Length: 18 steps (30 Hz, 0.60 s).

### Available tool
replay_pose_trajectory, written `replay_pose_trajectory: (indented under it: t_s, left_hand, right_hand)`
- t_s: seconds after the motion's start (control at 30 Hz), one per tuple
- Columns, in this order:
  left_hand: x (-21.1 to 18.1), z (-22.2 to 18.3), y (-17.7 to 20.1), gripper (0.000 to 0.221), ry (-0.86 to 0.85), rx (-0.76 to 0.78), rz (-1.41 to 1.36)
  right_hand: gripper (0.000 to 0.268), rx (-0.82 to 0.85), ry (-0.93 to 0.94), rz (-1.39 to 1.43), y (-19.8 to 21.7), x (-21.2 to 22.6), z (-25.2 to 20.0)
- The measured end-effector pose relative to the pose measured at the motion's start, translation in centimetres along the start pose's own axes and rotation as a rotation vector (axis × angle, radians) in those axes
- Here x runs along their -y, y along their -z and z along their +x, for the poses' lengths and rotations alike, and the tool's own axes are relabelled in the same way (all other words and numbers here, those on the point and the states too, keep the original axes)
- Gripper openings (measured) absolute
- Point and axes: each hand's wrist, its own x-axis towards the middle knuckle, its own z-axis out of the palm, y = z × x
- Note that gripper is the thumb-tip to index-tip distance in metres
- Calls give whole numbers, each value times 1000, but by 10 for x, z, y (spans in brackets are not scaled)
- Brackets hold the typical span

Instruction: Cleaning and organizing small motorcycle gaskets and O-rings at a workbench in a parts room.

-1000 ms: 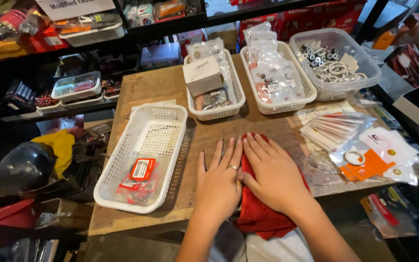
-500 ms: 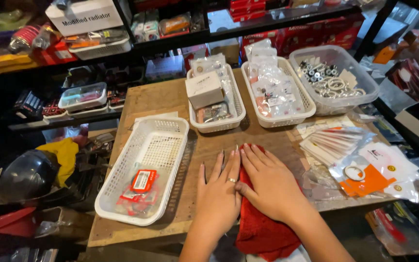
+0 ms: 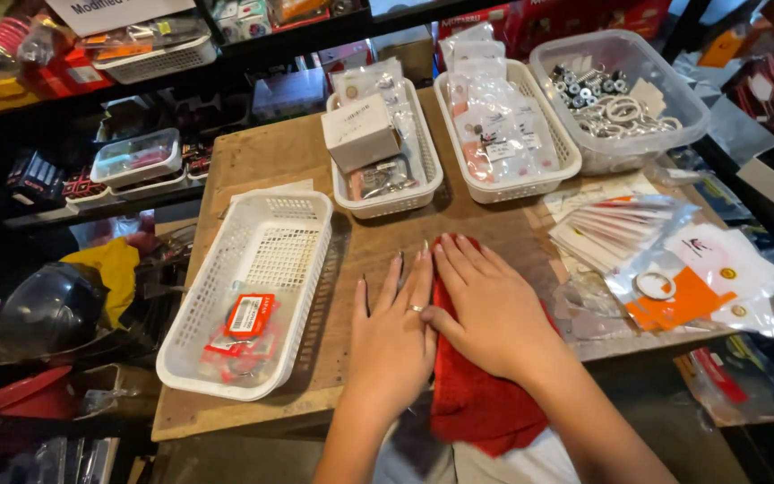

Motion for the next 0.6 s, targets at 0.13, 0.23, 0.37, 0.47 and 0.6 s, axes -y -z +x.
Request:
replay_pose_trajectory:
  t_s: [0.13,0.23,0.37,0.47,0.6]
  left_hand:
    - [-1,0,3,71,14,58,-34]
    - [0,3,4,69,5,53,-34]
    - [-1,4,5,67,-12,59,-14]
    - [-2,5,10,67,-50,68,-6]
    - [-5,5,10,67,-28,102,-3]
  right_hand:
    - [78,-25,-2,31,13,10,-13]
    - [83,-20,18,32,25,15,-32]
    - [90,15,27,16,28,13,-41]
    - [89,-7,-13,47,24,9,-28]
    - [85,3,-47,73,11,-9,-9]
